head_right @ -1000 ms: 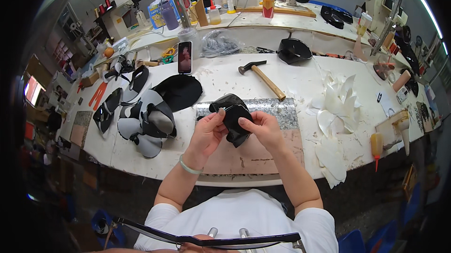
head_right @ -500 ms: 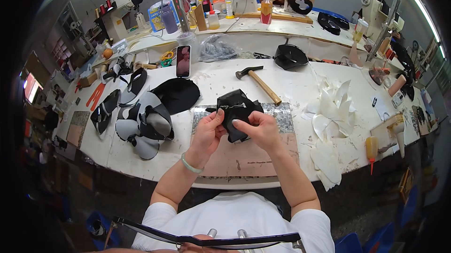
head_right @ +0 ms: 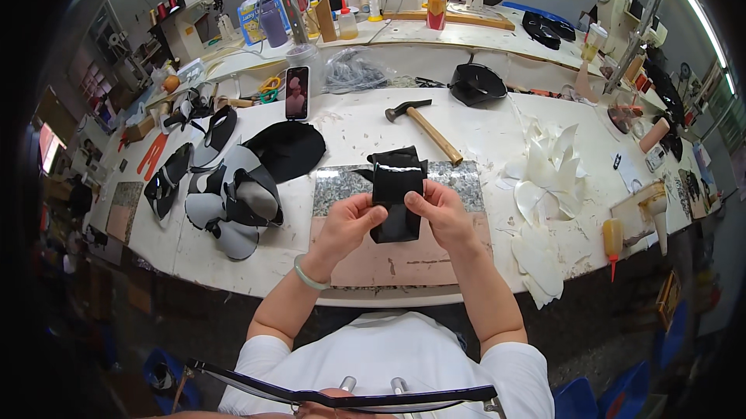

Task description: The person attaches white stiffener inserts to the inside of shoe upper components by hand and presses the edges together.

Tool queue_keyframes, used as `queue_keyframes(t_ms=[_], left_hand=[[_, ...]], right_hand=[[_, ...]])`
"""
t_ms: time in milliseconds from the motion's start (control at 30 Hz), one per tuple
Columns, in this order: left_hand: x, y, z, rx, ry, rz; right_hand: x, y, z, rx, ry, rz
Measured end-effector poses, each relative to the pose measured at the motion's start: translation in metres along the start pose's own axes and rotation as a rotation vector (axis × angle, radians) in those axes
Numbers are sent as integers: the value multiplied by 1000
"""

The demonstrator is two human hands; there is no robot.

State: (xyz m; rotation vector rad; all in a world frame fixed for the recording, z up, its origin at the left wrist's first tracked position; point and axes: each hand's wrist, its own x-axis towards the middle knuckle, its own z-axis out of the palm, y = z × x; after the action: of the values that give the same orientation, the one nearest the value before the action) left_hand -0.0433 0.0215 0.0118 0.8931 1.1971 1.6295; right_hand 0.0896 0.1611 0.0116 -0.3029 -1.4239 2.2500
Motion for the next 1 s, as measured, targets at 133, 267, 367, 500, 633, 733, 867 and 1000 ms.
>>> queue_keyframes(t_ms=[133, 267, 367, 500, 633, 733, 867, 1000], left_hand=[[2, -4, 7, 9, 75, 69], [1, -2, 2, 12, 155, 135], [-3, 3, 0, 41, 181, 155], [-6, -2, 2, 2, 181, 178], [-11, -5, 5, -120, 245, 243], [-13, -2, 4, -97, 236, 223], [-6, 11, 2, -241, 344, 191], [-5, 0, -53, -672, 265, 159]], right_hand=[[5, 0, 0, 24, -5, 9], [16, -3, 2, 24, -49, 102], [16, -7, 7, 137, -134, 223], [9, -2, 8, 13, -84, 112], [14, -7, 22, -19, -64, 42], [23, -15, 34, 0, -50, 50], [33, -9, 33, -264, 40, -61], [23, -7, 11, -387, -20, -187]])
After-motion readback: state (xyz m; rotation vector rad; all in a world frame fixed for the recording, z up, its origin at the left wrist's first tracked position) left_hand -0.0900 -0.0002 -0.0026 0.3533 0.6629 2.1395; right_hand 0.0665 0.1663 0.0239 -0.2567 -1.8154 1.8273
